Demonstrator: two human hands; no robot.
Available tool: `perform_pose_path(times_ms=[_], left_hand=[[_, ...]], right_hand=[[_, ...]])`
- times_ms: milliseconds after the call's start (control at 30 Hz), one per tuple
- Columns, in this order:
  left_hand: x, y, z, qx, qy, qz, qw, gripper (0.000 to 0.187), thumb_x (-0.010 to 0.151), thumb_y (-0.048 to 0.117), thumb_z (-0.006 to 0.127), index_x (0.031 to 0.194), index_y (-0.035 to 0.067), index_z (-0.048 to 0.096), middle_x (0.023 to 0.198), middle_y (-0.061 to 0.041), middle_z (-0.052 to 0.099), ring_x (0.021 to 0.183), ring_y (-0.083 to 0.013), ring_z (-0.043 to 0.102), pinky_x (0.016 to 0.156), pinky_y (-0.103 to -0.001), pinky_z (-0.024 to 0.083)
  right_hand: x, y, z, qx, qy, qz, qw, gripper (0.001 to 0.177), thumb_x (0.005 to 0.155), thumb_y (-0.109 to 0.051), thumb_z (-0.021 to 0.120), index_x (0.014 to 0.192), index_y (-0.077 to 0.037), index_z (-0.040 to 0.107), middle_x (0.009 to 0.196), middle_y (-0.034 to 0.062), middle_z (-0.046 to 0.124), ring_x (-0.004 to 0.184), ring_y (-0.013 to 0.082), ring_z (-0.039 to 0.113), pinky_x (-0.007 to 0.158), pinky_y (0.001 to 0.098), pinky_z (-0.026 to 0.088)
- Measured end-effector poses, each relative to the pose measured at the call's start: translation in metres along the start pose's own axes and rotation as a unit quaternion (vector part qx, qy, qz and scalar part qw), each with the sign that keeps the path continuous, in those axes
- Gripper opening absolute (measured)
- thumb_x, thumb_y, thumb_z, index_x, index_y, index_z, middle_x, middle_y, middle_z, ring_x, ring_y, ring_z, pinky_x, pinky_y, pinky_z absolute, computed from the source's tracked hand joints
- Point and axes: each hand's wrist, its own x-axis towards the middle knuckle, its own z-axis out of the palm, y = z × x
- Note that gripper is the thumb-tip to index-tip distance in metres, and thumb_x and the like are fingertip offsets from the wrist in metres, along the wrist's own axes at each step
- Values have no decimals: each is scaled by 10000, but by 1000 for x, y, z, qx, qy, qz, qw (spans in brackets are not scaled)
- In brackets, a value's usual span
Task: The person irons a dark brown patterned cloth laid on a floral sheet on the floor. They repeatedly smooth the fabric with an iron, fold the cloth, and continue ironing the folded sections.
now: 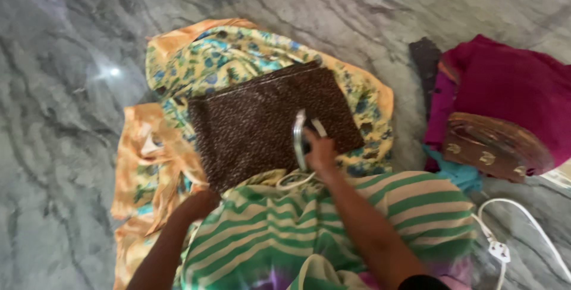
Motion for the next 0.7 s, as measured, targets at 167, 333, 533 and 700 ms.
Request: perform_pose_path(times_ms=[167, 333, 533, 700], left_hand=[[102, 86, -45, -122, 143, 2, 982, 811, 919, 242, 688, 1608, 235, 260, 1591, -209, 355, 1430, -430, 390, 1165, -496, 392], [150, 155, -19, -244, 53, -272, 930, 1154, 888, 329, 808, 1641, 397, -64, 1704, -144, -233, 1562, -445, -175, 1148, -752, 223], [132, 167, -25, -271, 75, -346, 895, 1339, 747, 409, 925, 1622, 457, -88, 1681, -54, -375, 1549, -430, -269, 1073, -865, 187], [125, 173, -50, -261, 15, -411, 874, 1473, 698, 510, 942, 1585, 492, -233, 1647, -72, -434, 1540, -449, -273, 1065, -867, 222]], right_hand=[[-31, -46, 15, 27, -22, -115, 993, 740, 788, -7, 727, 1383, -417, 570, 1568, 41, 438, 1193, 402, 513, 933, 615, 485], [-7, -25, 5, -22, -46, -94, 994, 779, 940, 31, 584, 1510, -490, 484, 1485, 173, 447, 1302, 436, 422, 973, 701, 396], [47, 29, -20, -7, 26, 62, 998, 755, 922, -43, 677, 1457, -542, 493, 1481, 145, 463, 1361, 414, 412, 1105, 692, 341], [71, 61, -56, 17, 81, 148, 986, 812, 874, -51, 750, 1468, -517, 453, 1493, 169, 430, 1360, 470, 379, 1021, 746, 372]])
